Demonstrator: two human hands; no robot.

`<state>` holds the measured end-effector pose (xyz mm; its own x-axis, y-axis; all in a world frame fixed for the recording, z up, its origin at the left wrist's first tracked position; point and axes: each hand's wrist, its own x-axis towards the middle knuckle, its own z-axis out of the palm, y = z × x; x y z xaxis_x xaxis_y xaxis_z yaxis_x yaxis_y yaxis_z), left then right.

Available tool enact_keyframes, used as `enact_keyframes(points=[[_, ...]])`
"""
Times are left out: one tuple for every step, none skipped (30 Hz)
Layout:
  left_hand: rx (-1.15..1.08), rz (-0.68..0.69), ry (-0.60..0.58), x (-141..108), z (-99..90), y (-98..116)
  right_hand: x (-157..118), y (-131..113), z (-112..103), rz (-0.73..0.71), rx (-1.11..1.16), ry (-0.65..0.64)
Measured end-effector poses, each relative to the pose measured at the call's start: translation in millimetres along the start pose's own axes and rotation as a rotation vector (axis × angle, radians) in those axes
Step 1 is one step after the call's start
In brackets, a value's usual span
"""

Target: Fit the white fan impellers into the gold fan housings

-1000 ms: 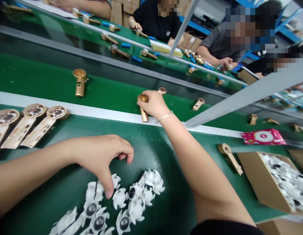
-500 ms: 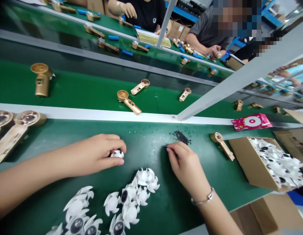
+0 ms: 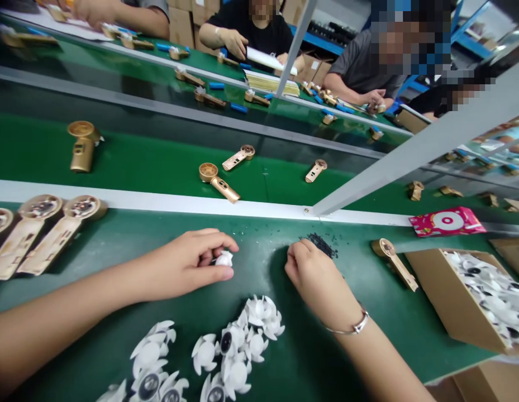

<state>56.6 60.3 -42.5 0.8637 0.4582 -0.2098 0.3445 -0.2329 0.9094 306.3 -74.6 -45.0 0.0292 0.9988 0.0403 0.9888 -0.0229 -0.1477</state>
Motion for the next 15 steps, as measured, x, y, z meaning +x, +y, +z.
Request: enact_keyframes(points=[[-0.169, -0.02, 0.01, 2, 1.0, -1, 6, -9, -3, -0.004, 0.07, 0.006], [-0.345, -0.038, 0.014, 4, 2.3, -3, 12, -20, -7, -0.007, 0.172, 0.013], [-0.513, -0.05, 0.015, 6, 3.9, -4, 18, -32, -11, -0.01, 0.299, 0.019], [-0.668, -0.052, 0.019, 7, 5.5, -4, 23, -44, -14, -0.016, 0.436, 0.025], [-0.8, -0.043, 0.029, 8, 7.2, -5, 28, -55, -16, -0.027, 0.561, 0.032], [-0.904, -0.026, 0.044, 9, 8.6, -6, 31, -64, -18, -0.042, 0.655, 0.039], [-0.984, -0.005, 0.058, 9, 9.9, -6, 35, -72, -19, -0.055, 0.718, 0.048], [-1.038, 0.014, 0.065, 9, 10.9, -7, 37, -78, -19, -0.064, 0.75, 0.059], [-1.07, 0.03, 0.068, 9, 11.6, -7, 39, -82, -18, -0.068, 0.759, 0.073], [-1.084, 0.038, 0.069, 9, 12.1, -7, 41, -84, -17, -0.069, 0.752, 0.085], [-1.087, 0.039, 0.071, 9, 12.2, -8, 42, -84, -16, -0.069, 0.738, 0.096], [-1.086, 0.035, 0.075, 9, 12.1, -8, 43, -84, -15, -0.069, 0.722, 0.105], [-1.083, 0.026, 0.078, 9, 11.8, -8, 43, -84, -15, -0.074, 0.706, 0.109], [-1.076, 0.015, 0.083, 10, 11.3, -8, 44, -83, -14, -0.08, 0.692, 0.108], [-1.069, 0.005, 0.089, 10, 10.6, -8, 44, -82, -14, -0.094, 0.677, 0.102]])
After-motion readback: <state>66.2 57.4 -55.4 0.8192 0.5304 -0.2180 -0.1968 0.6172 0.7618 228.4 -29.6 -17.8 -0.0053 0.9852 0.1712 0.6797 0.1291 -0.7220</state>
